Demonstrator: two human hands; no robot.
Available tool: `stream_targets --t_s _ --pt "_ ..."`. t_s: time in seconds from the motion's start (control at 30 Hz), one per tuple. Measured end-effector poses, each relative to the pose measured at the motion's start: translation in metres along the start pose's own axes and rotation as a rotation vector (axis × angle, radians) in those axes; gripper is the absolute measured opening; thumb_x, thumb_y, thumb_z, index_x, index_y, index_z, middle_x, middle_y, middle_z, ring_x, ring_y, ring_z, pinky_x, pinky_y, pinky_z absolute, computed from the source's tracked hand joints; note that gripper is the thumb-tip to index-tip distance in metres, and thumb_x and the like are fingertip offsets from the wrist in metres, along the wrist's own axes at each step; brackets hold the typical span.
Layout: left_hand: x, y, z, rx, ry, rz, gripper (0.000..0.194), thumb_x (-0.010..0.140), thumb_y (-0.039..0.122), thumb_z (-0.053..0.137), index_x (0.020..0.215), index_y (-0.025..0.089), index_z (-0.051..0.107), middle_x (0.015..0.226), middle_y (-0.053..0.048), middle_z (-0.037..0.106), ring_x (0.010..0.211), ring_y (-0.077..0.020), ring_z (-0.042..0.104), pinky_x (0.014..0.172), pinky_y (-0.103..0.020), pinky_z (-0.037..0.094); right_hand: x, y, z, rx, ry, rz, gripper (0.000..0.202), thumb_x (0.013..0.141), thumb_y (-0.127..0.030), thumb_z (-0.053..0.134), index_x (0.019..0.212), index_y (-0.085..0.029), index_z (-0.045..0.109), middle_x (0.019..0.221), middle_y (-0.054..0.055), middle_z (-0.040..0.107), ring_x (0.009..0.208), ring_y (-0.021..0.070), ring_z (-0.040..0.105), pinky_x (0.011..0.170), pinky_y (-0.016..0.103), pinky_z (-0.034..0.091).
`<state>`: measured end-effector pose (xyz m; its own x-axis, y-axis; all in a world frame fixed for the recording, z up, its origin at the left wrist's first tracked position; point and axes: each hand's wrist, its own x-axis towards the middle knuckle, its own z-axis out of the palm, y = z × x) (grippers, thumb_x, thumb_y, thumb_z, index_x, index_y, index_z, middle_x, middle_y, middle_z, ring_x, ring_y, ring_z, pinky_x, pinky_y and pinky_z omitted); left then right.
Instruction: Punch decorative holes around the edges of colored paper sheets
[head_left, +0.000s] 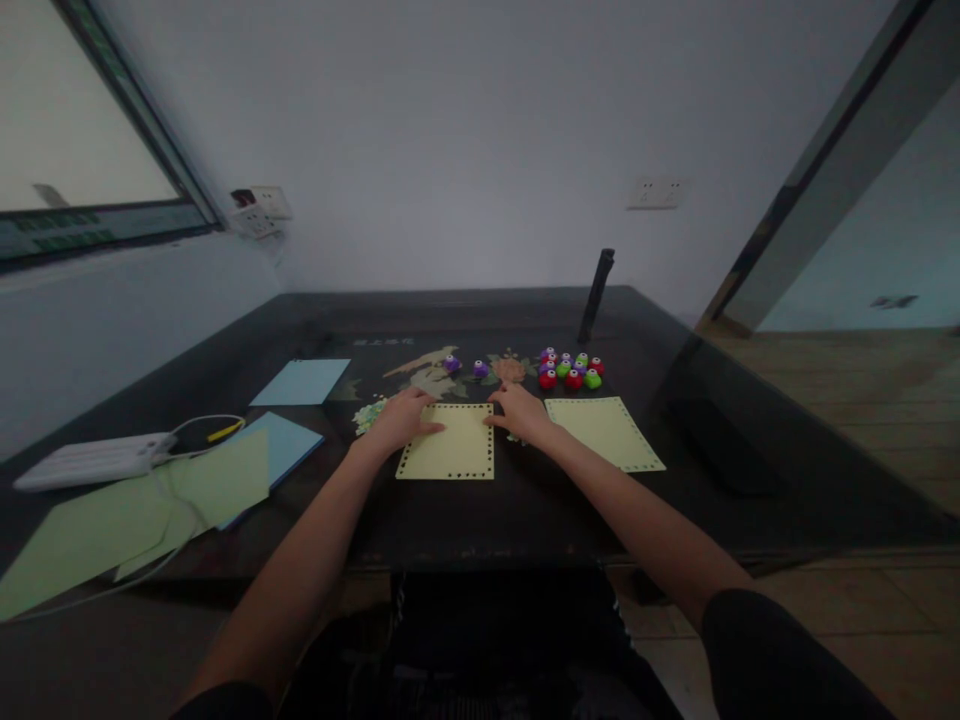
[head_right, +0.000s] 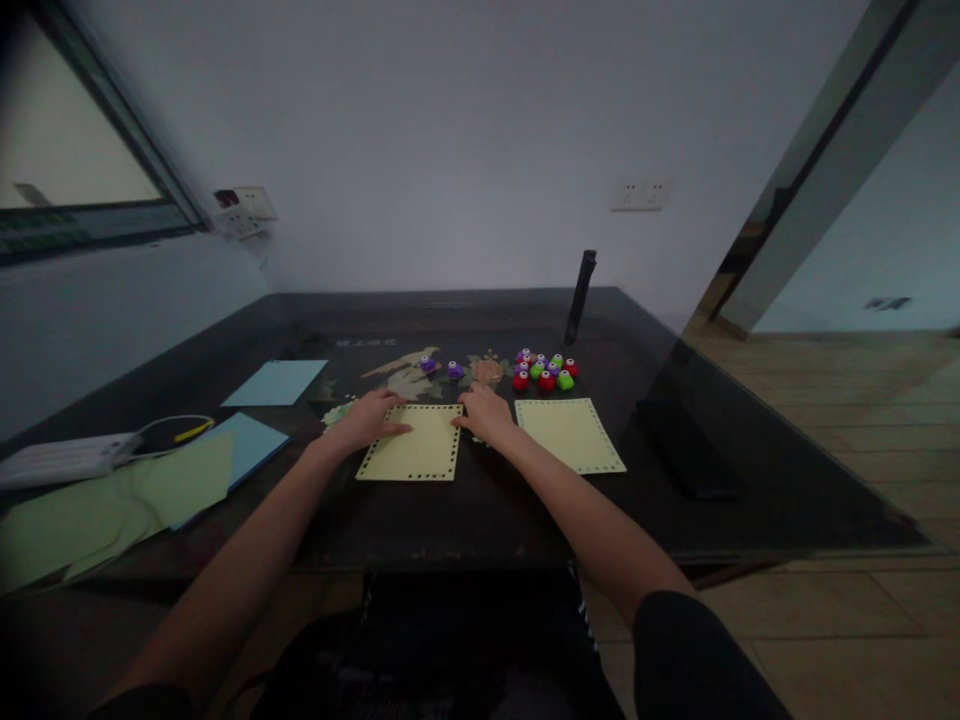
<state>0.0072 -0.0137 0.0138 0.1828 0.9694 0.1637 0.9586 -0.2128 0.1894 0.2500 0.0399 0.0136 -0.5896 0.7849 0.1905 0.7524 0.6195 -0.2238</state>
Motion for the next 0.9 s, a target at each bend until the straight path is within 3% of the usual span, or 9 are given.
stream_targets --t_s 0.27,0.4,0.53,0.7,0.9 --pt "-0.004 0.011 -0.006 -0.01 0.04 -0.035 0.044 0.067 0.045 0.067 0.102 0.019 0.06 0.108 -0.011 0.059 0.1 -0.0295 0.053 0.085 -0.037 0.04 -0.002 -0.002 -0.001 0.086 0.08 0.029 0.023 0.071 -0.028 0.071 0.091 -0.021 0.061 0.1 0.007 0.058 0.096 0.0223 0.056 0.072 0.029 0.043" --pt "-0.002 0.015 -0.008 -0.1 0.07 -0.026 0.033 0.068 0.033 0.066 0.096 0.019 0.057 0.1 -0.008 0.06 0.094 -0.0247 0.055 0.08 -0.034 0.042 0.002 -0.002 0.003 0.319 0.117 0.038 0.014 0.069 -0.021 0.069 0.079 -0.018 0.06 0.085 0.004 0.061 0.081 0.0176 0.058 0.069 0.028 0.043" --pt "0.001 0.019 -0.014 -0.322 0.107 -0.076 0.022 0.071 0.024 0.059 0.092 0.019 0.056 0.081 -0.002 0.06 0.078 -0.0174 0.058 0.073 -0.03 0.044 0.005 0.0 0.007 0.787 0.089 0.112 0.011 0.071 -0.023 0.065 0.071 -0.018 0.055 0.062 -0.001 0.06 0.059 0.0135 0.058 0.057 0.025 0.043" --pt "0.002 0.02 -0.024 -0.625 0.274 -0.215 0.039 0.07 0.031 0.065 0.105 0.017 0.056 0.082 -0.003 0.063 0.079 -0.0178 0.061 0.071 -0.03 0.047 0.006 0.002 0.001 1.155 0.085 0.232 0.02 0.068 -0.029 0.068 0.069 -0.019 0.05 0.049 -0.004 0.056 0.044 0.0107 0.053 0.047 0.023 0.042" --pt "0.003 0.02 -0.019 -1.077 0.143 -0.25 0.047 0.077 0.038 0.059 0.116 0.014 0.052 0.087 -0.007 0.068 0.076 -0.0188 0.065 0.071 -0.033 0.05 0.01 0.02 -0.019 1.243 0.274 0.259 0.033 0.059 -0.04 0.073 0.07 -0.02 0.049 0.051 -0.004 0.057 0.045 0.0107 0.053 0.049 0.024 0.045"
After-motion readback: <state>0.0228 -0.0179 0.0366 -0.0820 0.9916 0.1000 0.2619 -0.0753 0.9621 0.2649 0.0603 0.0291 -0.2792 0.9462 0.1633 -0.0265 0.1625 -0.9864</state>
